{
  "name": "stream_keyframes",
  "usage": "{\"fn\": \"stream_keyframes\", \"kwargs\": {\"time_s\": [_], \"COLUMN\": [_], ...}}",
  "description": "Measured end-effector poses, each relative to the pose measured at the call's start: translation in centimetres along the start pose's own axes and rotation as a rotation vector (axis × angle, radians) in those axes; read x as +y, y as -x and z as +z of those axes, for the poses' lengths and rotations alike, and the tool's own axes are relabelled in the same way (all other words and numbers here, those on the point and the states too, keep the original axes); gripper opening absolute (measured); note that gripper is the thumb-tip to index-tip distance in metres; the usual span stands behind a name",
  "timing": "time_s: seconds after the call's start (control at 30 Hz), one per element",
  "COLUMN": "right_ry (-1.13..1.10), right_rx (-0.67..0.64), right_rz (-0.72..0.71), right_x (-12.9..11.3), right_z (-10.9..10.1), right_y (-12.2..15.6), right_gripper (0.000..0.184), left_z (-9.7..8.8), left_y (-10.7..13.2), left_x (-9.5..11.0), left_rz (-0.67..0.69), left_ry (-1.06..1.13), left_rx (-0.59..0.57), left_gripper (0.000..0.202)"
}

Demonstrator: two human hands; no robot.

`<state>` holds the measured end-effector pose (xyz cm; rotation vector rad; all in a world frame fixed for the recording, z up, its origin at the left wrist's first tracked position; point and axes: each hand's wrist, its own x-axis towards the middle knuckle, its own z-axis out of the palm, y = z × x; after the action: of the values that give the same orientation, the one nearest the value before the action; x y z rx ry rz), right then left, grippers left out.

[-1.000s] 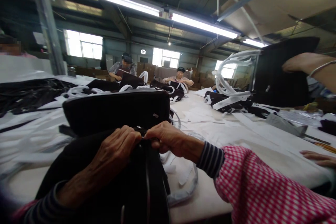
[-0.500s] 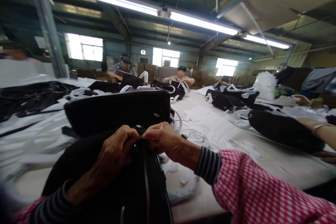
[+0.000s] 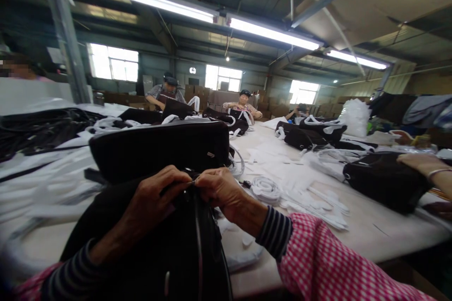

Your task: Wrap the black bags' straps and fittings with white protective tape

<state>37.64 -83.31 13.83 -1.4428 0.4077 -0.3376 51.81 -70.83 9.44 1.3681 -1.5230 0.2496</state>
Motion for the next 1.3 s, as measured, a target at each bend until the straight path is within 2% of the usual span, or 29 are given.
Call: {"fn": "stream_keyframes", "kwargs": {"time_s": [0.1, 0.2, 0.37, 0.5, 0.63, 0.73, 0.93, 1.2, 1.3], "right_ry": [-0.009, 0.001, 0.117, 0.191, 0.265, 0.271, 0.378, 0.863, 0.957], "right_rx": [-0.010, -0.015, -0.030, 0.018, 0.035, -0.021, -0.073, -0.127, -0.149], "right_rz": [0.001, 0.002, 0.026, -0.015, -0.139, -0.251, -0.335, -0.544, -0.579], "right_x": [0.2, 0.1, -1.0, -1.4, -0.8, -0.3, -0.8, -2.8, -3.0], "right_z": [-0.1, -0.3, -0.5, -0.5, -0.9, -1.5, -2.1, -2.0, -2.1], "right_y": [-0.2, -0.2, 0.2, 0.5, 0.5, 0.6, 0.4, 0.3, 0.3], "right_gripper": [0.021, 0.021, 0.021, 0.023, 0.028, 0.028, 0.024, 0.010, 0.010], "left_z": [-0.3, -0.2, 0.3, 0.6, 0.6, 0.6, 0.6, 0.5, 0.5], "left_y": [-0.2, -0.2, 0.0, 0.0, -0.1, -0.1, 0.0, 0.1, 0.1], "left_x": [-0.2, -0.3, -0.3, -0.3, -0.2, -0.1, -0.1, -0.2, -0.2], "left_rz": [-0.010, -0.004, 0.041, 0.038, -0.003, -0.050, -0.076, -0.088, -0.098], "left_ry": [0.029, 0.031, -0.001, -0.024, 0.010, 0.038, 0.054, 0.051, 0.070], "left_rx": [-0.030, 0.006, 0.025, 0.010, -0.009, -0.029, -0.048, -0.074, -0.076], "left_gripper": [0.013, 0.012, 0.013, 0.015, 0.015, 0.016, 0.016, 0.017, 0.017]}}
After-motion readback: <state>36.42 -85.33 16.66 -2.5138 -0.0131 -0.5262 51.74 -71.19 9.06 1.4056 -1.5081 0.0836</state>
